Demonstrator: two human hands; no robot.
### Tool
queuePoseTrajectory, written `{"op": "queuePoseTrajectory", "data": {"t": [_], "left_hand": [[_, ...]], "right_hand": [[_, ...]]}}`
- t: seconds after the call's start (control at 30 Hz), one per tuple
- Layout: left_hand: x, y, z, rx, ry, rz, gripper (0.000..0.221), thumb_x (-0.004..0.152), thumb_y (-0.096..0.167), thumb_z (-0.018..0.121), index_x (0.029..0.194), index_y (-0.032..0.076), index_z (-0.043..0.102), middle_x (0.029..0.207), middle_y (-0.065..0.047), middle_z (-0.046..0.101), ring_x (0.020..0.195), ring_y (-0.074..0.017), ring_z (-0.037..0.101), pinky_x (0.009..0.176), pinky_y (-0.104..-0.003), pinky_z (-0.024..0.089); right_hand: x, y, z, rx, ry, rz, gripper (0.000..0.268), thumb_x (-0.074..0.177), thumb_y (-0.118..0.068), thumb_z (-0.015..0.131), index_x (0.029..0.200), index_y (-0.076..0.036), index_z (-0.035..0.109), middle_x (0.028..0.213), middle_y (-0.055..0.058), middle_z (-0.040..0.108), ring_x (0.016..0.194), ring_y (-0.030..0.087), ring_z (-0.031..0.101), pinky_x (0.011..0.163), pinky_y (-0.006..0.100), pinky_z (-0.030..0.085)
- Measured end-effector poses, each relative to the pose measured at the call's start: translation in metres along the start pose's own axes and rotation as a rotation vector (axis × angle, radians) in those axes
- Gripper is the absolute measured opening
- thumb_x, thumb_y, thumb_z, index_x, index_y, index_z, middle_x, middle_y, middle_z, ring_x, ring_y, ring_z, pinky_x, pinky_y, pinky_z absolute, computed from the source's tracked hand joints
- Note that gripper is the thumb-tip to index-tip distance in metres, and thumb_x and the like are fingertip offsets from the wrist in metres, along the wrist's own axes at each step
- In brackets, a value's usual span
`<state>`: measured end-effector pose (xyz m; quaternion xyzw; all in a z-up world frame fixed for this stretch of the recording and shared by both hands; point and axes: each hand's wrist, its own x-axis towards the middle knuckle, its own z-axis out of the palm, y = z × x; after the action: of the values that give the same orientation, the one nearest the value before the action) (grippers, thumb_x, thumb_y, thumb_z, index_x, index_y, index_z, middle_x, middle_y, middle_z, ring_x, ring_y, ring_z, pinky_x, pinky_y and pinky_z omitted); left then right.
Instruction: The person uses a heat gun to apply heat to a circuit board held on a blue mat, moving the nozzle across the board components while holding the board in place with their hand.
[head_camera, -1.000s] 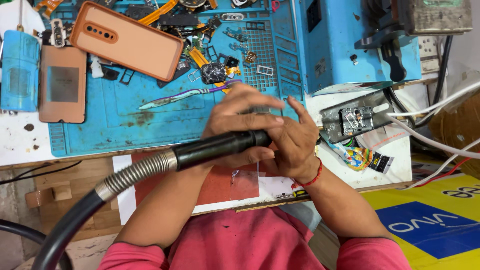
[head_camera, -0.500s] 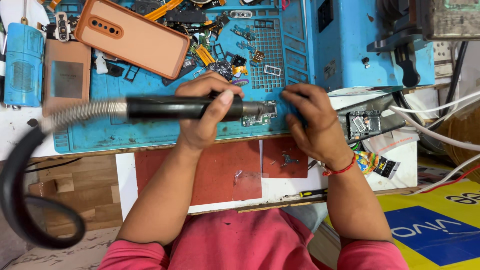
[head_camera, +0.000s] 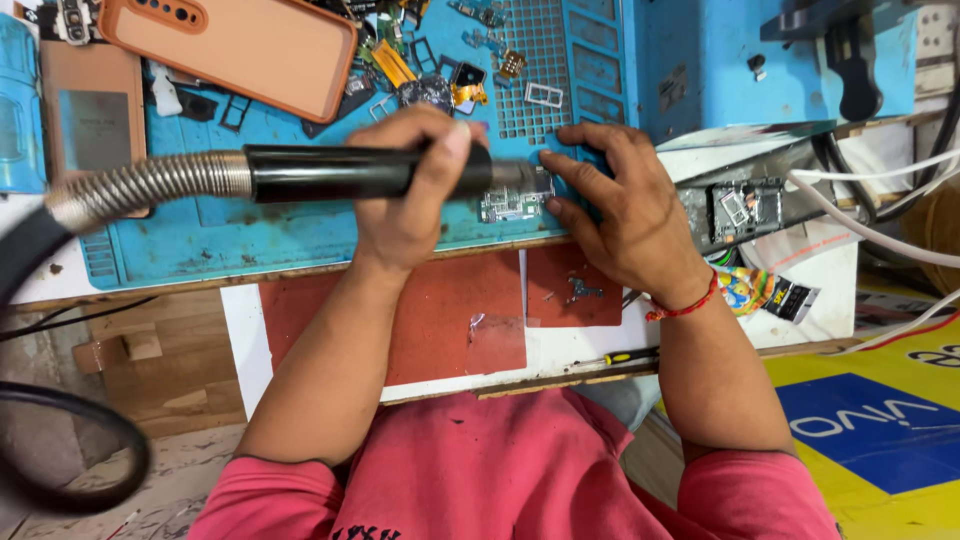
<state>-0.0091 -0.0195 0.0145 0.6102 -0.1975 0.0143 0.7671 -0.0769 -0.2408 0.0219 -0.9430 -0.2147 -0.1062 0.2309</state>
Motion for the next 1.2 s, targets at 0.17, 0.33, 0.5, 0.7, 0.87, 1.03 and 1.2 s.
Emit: {"op": "queuePoseTrajectory", "data": {"t": [0.17, 0.33, 0.5, 0.7, 0.87, 1.03, 1.2], "left_hand": [[0.000, 0.000, -0.007, 0.151, -0.150, 0.124, 0.026, 0.101, 0.020, 0.065, 0.097, -0.004, 0.072, 0.091, -0.014, 0.073, 0.081, -0.0173, 0.068, 0.078, -0.029, 0.054], [-0.002, 0.006, -0.002, 0.119, -0.053, 0.048, 0.028, 0.105, 0.019, 0.064, 0.093, -0.006, 0.070, 0.088, -0.013, 0.070, 0.080, -0.0171, 0.064, 0.079, -0.028, 0.051], [-0.008, -0.008, -0.001, 0.019, -0.072, 0.043, 0.027, 0.106, 0.020, 0.061, 0.095, -0.004, 0.069, 0.086, -0.011, 0.070, 0.080, -0.0148, 0.063, 0.086, -0.029, 0.054], [0.001, 0.000, -0.006, 0.140, -0.165, 0.093, 0.030, 0.101, 0.028, 0.065, 0.095, -0.001, 0.067, 0.095, -0.012, 0.074, 0.079, -0.0155, 0.068, 0.081, -0.029, 0.057], [-0.004, -0.013, -0.010, 0.196, -0.053, 0.263, 0.027, 0.099, 0.025, 0.069, 0.102, -0.002, 0.071, 0.099, -0.014, 0.065, 0.085, -0.0172, 0.061, 0.079, -0.028, 0.049], [-0.016, -0.032, -0.026, 0.165, -0.028, 0.162, 0.026, 0.098, 0.024, 0.072, 0.095, -0.001, 0.070, 0.089, -0.010, 0.065, 0.076, -0.0147, 0.060, 0.073, -0.026, 0.047], [-0.015, -0.040, -0.023, 0.233, 0.237, 0.181, 0.026, 0.104, 0.022, 0.072, 0.094, -0.001, 0.069, 0.082, -0.009, 0.060, 0.073, -0.0148, 0.055, 0.071, -0.029, 0.043]], "right_hand": [[-0.002, 0.002, 0.000, -0.006, 0.016, 0.003, 0.039, 0.092, -0.009, 0.080, 0.128, -0.005, 0.067, 0.134, 0.014, 0.060, 0.122, 0.037, 0.058, 0.104, 0.045, 0.050], [-0.002, 0.005, 0.002, -0.015, 0.041, -0.024, 0.035, 0.093, -0.011, 0.080, 0.126, -0.004, 0.068, 0.135, 0.013, 0.061, 0.123, 0.037, 0.058, 0.105, 0.045, 0.050], [-0.003, 0.012, 0.002, -0.013, 0.044, -0.024, 0.034, 0.093, -0.013, 0.079, 0.124, -0.006, 0.069, 0.132, 0.013, 0.061, 0.120, 0.037, 0.058, 0.102, 0.045, 0.051], [-0.002, 0.011, 0.000, -0.012, 0.033, -0.035, 0.035, 0.092, -0.012, 0.077, 0.125, -0.006, 0.068, 0.132, 0.013, 0.061, 0.120, 0.037, 0.058, 0.101, 0.046, 0.051], [0.000, 0.012, 0.001, -0.002, 0.033, -0.019, 0.034, 0.090, -0.012, 0.077, 0.122, -0.007, 0.067, 0.131, 0.013, 0.061, 0.120, 0.037, 0.059, 0.100, 0.045, 0.051], [0.000, 0.009, 0.002, 0.001, 0.021, -0.009, 0.033, 0.091, -0.011, 0.077, 0.122, -0.007, 0.068, 0.131, 0.013, 0.061, 0.121, 0.037, 0.059, 0.102, 0.045, 0.051], [0.001, 0.003, -0.002, -0.005, 0.013, -0.012, 0.037, 0.091, -0.007, 0.077, 0.126, -0.007, 0.068, 0.132, 0.013, 0.061, 0.122, 0.037, 0.059, 0.103, 0.045, 0.051]]}}
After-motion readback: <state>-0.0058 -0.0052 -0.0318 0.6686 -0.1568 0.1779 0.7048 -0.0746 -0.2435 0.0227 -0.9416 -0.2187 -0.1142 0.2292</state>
